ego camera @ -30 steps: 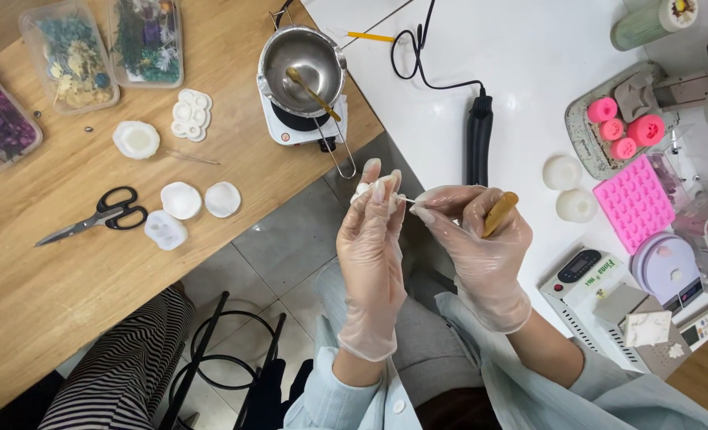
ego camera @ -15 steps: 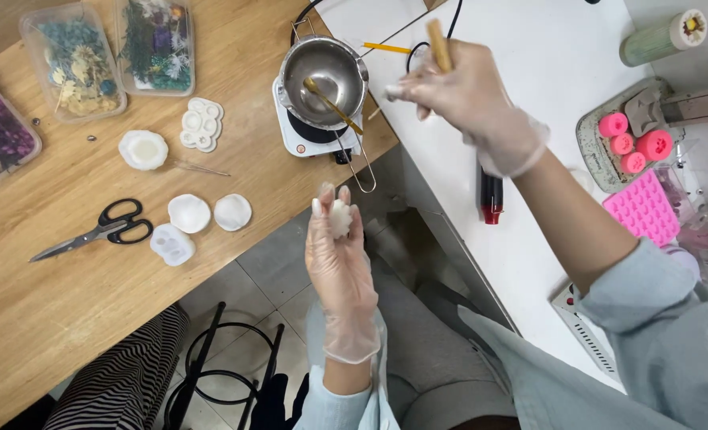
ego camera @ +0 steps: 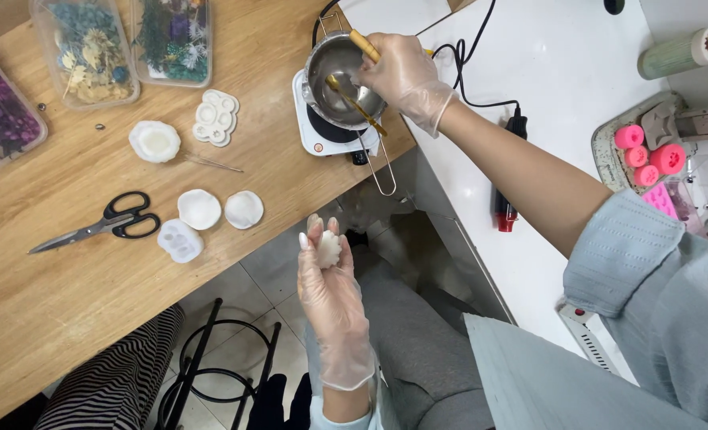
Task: Insert a wick through the center of a flower-shaped wax candle using a wicking needle tool.
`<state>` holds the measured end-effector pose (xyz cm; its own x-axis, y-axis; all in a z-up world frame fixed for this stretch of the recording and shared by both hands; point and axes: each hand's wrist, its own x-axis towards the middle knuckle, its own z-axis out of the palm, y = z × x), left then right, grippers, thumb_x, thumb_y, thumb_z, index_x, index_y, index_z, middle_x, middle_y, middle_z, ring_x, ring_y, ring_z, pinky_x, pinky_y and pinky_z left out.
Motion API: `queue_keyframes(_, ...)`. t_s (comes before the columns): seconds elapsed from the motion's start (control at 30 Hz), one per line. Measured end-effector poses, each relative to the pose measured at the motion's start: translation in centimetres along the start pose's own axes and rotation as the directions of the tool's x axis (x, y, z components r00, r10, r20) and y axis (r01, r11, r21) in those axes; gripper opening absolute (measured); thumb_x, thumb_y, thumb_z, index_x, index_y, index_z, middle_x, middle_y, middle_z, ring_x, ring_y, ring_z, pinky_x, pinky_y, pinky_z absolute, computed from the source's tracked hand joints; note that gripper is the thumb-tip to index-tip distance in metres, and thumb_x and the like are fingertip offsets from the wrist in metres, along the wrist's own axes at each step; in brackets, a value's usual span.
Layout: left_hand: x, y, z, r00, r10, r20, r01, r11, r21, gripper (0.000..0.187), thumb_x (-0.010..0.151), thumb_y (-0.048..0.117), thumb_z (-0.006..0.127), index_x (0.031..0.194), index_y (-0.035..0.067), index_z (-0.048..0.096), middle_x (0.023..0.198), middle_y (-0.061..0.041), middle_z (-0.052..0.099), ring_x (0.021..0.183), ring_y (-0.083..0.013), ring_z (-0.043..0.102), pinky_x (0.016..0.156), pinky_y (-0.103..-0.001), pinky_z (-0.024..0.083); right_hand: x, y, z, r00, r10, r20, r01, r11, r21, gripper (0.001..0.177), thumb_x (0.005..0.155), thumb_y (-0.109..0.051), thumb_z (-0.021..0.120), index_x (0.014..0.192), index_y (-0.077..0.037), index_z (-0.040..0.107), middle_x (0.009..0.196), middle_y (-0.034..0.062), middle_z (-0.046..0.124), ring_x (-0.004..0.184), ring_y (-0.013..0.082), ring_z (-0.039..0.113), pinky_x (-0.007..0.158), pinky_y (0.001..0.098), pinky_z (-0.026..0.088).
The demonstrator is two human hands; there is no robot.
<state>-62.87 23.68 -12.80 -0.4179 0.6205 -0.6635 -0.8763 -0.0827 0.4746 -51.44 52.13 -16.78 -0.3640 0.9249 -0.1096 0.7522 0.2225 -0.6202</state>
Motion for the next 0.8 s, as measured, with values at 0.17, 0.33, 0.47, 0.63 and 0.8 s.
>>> queue_keyframes(0.17,0.1,-0.2,0.4,1.0,-0.021,-0.016,0.021,1.0,0.004,0.032,0.102,0.03,0.057,0.115,0.002,0.069,0.139,-0.012,0.062,0.126,-0.0227,0.062,0.104,-0.035,0.053,0.1,1.1,1.0,0.998,-0.051,-0.026,0.051,0.999,-0.012,0.024,0.084,-0.02,0.085,0.087,-0.004,0.067,0.076,0.0076,0.072,0.072,0.019,0.072,0.07,0.0357,0.058)
queue_keyframes(0.33,-0.3,-0.4,1.7,0.998,-0.057,-0.014,0.058,0.998,0.04,0.032,0.102,0.031,0.057,0.113,0.004,0.068,0.145,-0.012,0.06,0.128,-0.0214,0.062,0.107,-0.034,0.053,0.3,1.2,1.2,0.999,0.038,0.014,-0.038,0.998,-0.04,0.014,0.088,-0.018,0.08,0.091,-0.009,0.07,0.072,0.0065,0.071,0.065,0.0187,0.072,0.068,0.0334,0.06)
queue_keyframes(0.47,-0.3,0.0,2.0,0.998,-0.065,-0.001,0.065,0.997,0.038,0.033,0.102,0.031,0.056,0.113,0.003,0.069,0.147,-0.013,0.057,0.128,-0.0206,0.061,0.105,-0.033,0.053,0.3,0.7,1.2,0.999,0.037,-0.004,-0.037,0.999,-0.037,0.017,0.087,-0.019,0.082,0.087,-0.007,0.069,0.07,0.0064,0.071,0.063,0.0178,0.071,0.065,0.034,0.059)
queue_keyframes(0.63,-0.1,-0.2,1.4,0.998,-0.064,-0.009,0.064,0.997,0.04,0.033,0.103,0.031,0.055,0.113,0.003,0.068,0.146,-0.014,0.058,0.129,-0.0217,0.061,0.106,-0.034,0.054,0.5,1.4,1.5,0.999,0.013,-0.032,-0.014,0.999,-0.041,0.016,0.087,-0.019,0.081,0.089,-0.008,0.07,0.073,0.0055,0.072,0.063,0.017,0.071,0.064,0.0335,0.059)
queue_keyframes(0.8,0.2,-0.1,1.2,0.999,-0.048,0.008,0.048,0.999,0.025,0.037,0.104,0.031,0.053,0.117,0.0,0.067,0.143,-0.013,0.059,0.128,-0.0218,0.06,0.105,-0.034,0.053,0.3,1.6,1.6,0.993,-0.07,-0.091,0.073,0.997,0.028,0.016,0.088,-0.019,0.082,0.095,-0.008,0.072,0.076,0.0043,0.074,0.066,0.0158,0.072,0.066,0.0323,0.058)
